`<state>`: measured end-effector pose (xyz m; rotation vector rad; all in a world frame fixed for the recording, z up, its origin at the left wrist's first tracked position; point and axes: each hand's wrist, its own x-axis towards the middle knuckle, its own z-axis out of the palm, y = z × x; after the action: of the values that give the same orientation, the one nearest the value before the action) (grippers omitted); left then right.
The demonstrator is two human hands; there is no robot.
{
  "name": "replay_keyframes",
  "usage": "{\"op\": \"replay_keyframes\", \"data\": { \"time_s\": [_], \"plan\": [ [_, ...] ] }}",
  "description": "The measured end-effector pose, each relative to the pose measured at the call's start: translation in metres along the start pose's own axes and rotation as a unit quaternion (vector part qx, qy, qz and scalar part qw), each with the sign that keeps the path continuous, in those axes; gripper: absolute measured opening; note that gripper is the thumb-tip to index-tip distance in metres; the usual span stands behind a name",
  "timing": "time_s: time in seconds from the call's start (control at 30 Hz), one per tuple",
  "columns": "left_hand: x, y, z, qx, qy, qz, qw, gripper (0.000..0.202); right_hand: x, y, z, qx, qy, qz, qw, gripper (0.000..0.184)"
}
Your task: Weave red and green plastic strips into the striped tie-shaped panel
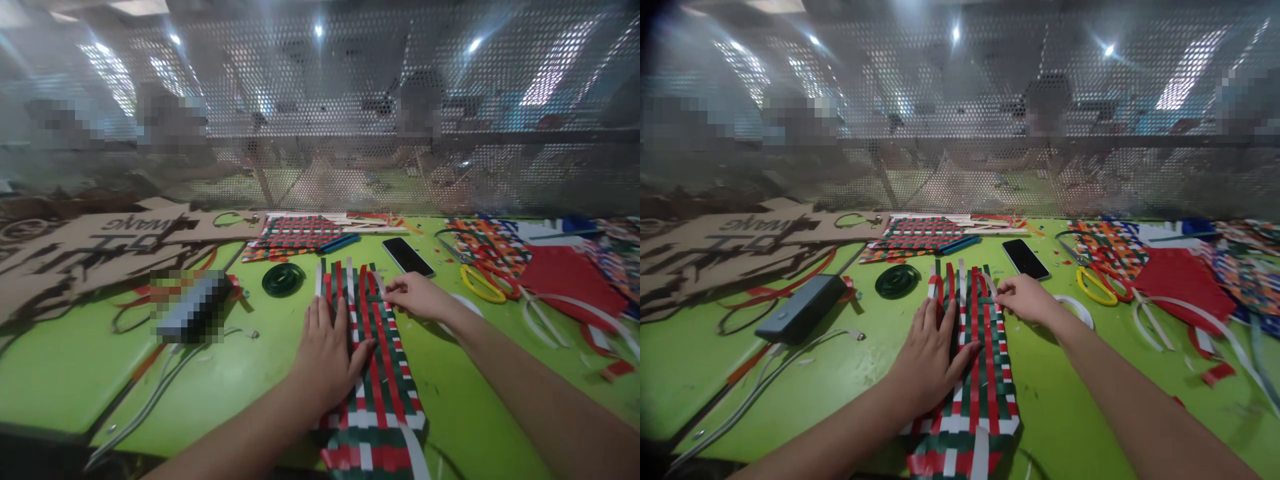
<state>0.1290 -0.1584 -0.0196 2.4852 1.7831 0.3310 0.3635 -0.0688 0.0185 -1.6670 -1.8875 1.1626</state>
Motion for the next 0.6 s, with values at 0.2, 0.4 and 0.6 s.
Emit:
{"op": "replay_keyframes", "data": {
  "time_s": [0.2,0.4,0.6],
  "plan": [
    [0.005,0.0,-0.004,-0.009,0.013,0.001,1.0,0.086,0.004,0.001,-0.002,-0.043,-0.03,-0.026,0.998,0.017],
    [0.008,0.001,-0.004,-0.01,0.008,-0.006,1.0,0.088,-0.003,-0.003,-0.001,-0.038,0.003,-0.017,0.999,0.012],
    [0.006,0.003,-0.005,-0.009,0.0,-0.009,1.0,0.087,-0.009,-0.018,0.008,0.079,0.015,0.074,0.994,0.029]
  ]
}}
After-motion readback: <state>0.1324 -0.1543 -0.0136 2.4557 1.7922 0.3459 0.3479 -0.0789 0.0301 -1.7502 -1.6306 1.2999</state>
